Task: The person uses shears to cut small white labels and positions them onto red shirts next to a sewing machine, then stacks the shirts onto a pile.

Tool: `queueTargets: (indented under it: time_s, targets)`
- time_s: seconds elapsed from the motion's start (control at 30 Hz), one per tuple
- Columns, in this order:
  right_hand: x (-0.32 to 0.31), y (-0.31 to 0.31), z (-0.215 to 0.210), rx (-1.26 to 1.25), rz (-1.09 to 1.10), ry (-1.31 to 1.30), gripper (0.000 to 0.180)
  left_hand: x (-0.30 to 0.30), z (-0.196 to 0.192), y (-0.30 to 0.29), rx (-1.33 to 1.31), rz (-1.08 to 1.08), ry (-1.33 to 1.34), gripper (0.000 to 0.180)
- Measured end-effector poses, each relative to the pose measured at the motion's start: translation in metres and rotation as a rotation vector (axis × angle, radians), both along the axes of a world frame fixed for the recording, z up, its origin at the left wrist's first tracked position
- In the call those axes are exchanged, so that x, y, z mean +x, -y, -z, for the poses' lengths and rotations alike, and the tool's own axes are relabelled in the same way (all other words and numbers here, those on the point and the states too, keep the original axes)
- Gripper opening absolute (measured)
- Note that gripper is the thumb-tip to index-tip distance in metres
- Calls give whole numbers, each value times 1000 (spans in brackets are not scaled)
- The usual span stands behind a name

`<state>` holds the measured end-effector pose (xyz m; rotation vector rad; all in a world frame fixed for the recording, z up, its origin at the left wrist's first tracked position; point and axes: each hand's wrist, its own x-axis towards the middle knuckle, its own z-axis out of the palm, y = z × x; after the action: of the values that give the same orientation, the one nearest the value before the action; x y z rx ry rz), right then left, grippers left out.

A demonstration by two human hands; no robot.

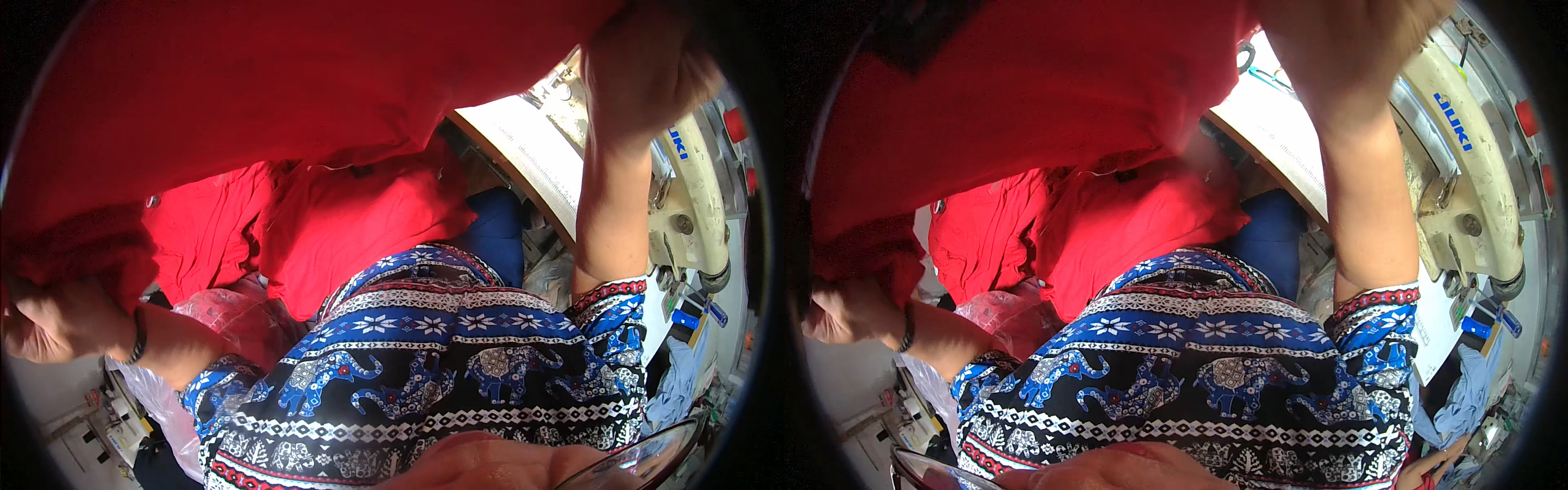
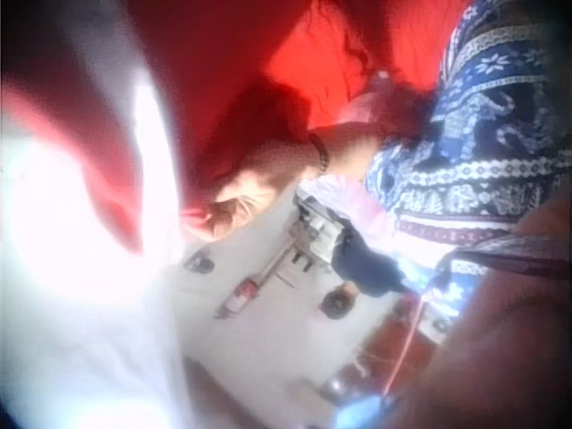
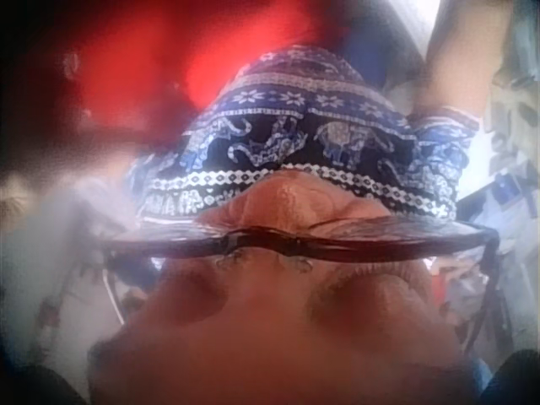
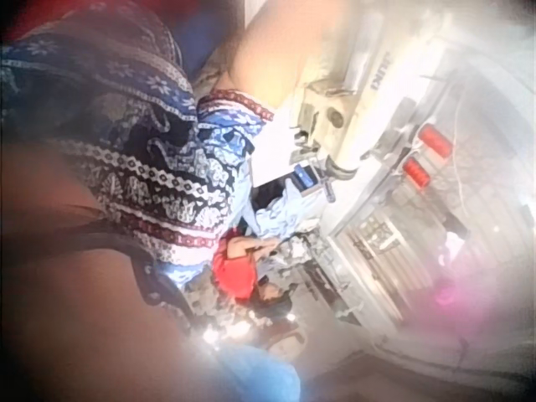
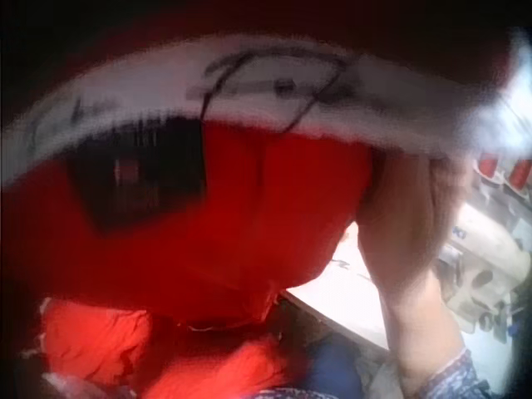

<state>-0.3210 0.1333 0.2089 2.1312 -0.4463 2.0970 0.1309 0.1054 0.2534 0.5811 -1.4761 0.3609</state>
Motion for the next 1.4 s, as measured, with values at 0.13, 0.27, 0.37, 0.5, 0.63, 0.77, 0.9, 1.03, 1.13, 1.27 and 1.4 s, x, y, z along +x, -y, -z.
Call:
queueTargets:
  time_s: [0.13, 0.27, 0.37, 0.5, 0.63, 0.77, 0.9, 1.03, 1.13, 1.27, 1.4]
  targets:
    - [11, -43, 35, 403, 143, 9, 13, 14, 21, -55, 496, 298, 93, 28]
    - [6, -84, 52, 857, -181, -105, 15, 17, 37, -67, 957, 1173, 754, 20]
    - [0, -76, 59, 1008, 13, -267, 15, 7, 43, -49, 1111, 892, 1114, 19]
    - [25, -50, 116, 958, 509, -461, 35, -27, 91, -30, 1367, -29, 1197, 36]
    - [55, -53, 203, 1206, 125, -663, 60, -42, 175, -33, 1687, -37, 1719, 64]
    - [55, -61, 269, 1614, 177, -613, 72, 0, 215, 6, 1755, 398, 1446, 52]
    - [15, -77, 297, 1804, 351, -551, 60, 48, 241, 96, 1198, -182, 769, 29]
    - [-14, -105, 303, 1663, 378, -550, 47, 84, 281, 134, 910, -574, 706, 23]
    - [-18, -123, 299, 1693, 326, -468, 43, 115, 292, 136, 1144, -262, 243, 27]
    - [-15, -119, 283, 1789, 245, -290, 40, 144, 282, 131, 1148, -350, 563, 28]
    - [-7, -97, 257, 1635, 216, -206, 38, 158, 275, 135, 1436, -221, 164, 29]
